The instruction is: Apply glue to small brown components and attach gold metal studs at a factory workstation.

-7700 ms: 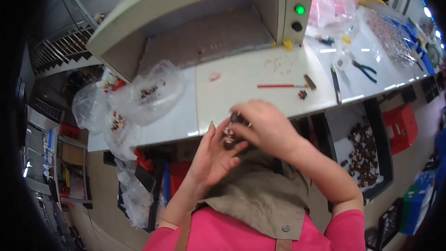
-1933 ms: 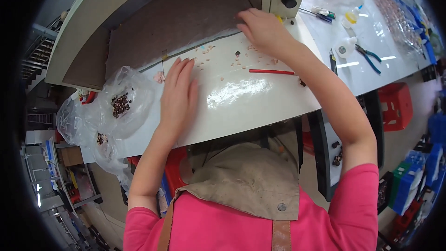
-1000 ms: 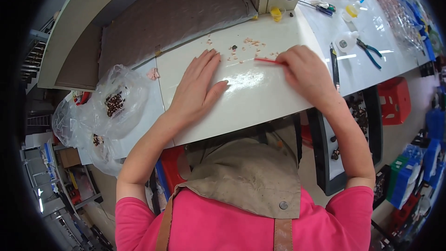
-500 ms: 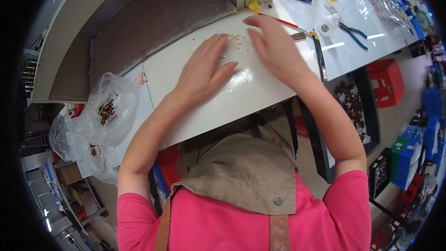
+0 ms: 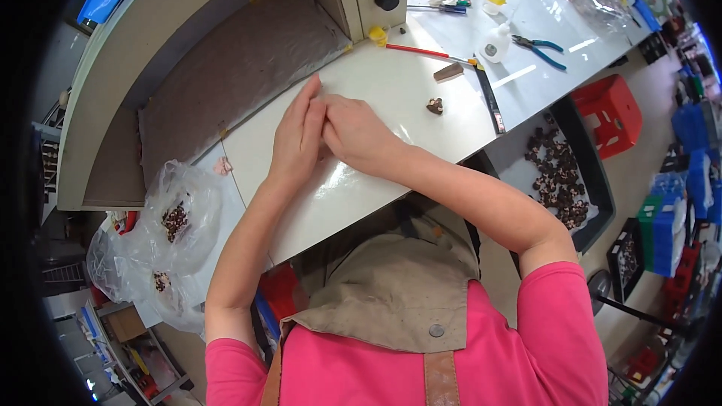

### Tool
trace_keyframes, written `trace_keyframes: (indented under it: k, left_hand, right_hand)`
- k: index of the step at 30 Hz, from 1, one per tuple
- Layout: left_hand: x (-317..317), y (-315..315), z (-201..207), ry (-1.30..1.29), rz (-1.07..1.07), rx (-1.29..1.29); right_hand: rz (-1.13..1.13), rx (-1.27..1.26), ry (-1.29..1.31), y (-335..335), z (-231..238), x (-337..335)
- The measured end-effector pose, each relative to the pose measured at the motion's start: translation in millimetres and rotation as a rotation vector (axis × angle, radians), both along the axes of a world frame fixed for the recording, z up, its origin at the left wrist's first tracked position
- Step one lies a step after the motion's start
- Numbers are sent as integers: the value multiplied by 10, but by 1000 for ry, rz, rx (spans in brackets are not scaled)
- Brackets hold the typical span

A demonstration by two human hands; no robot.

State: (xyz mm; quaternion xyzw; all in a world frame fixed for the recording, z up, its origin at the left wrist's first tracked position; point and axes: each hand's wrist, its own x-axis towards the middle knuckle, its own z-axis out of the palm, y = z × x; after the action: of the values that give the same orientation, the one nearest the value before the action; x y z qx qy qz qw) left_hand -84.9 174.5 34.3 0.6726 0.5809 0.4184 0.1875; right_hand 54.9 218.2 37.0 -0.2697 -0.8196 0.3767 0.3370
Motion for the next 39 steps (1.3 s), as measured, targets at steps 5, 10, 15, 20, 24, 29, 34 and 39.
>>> trace_keyframes:
  k: [5, 10, 15, 20, 24, 29, 34, 39]
  left_hand:
    - [45, -99, 74, -145, -32, -92]
    - [131, 3, 61, 421, -12, 59]
    - [360, 112, 11, 327, -82, 102]
    - [328, 3, 26, 222, -91, 48]
    - [307, -197, 19, 233, -101, 58]
    - [235, -318, 69, 300, -108, 194]
    - [159, -720, 300, 243, 13, 161]
    - [-2, -1409, 377, 72, 213, 60]
  right_hand:
    - [-267, 238, -47, 375, 24, 280]
    - [-509, 315, -382, 1235, 113, 795]
    - [-471, 204, -344, 1547, -32, 727]
    - [-449, 254, -388, 1580, -26, 782]
    - [-433, 129, -352, 1099, 303, 837]
    - [-118, -138, -220, 329, 380, 686]
    - [-391, 84, -198, 706, 431, 902]
    - [-303, -150, -408, 639, 615, 819]
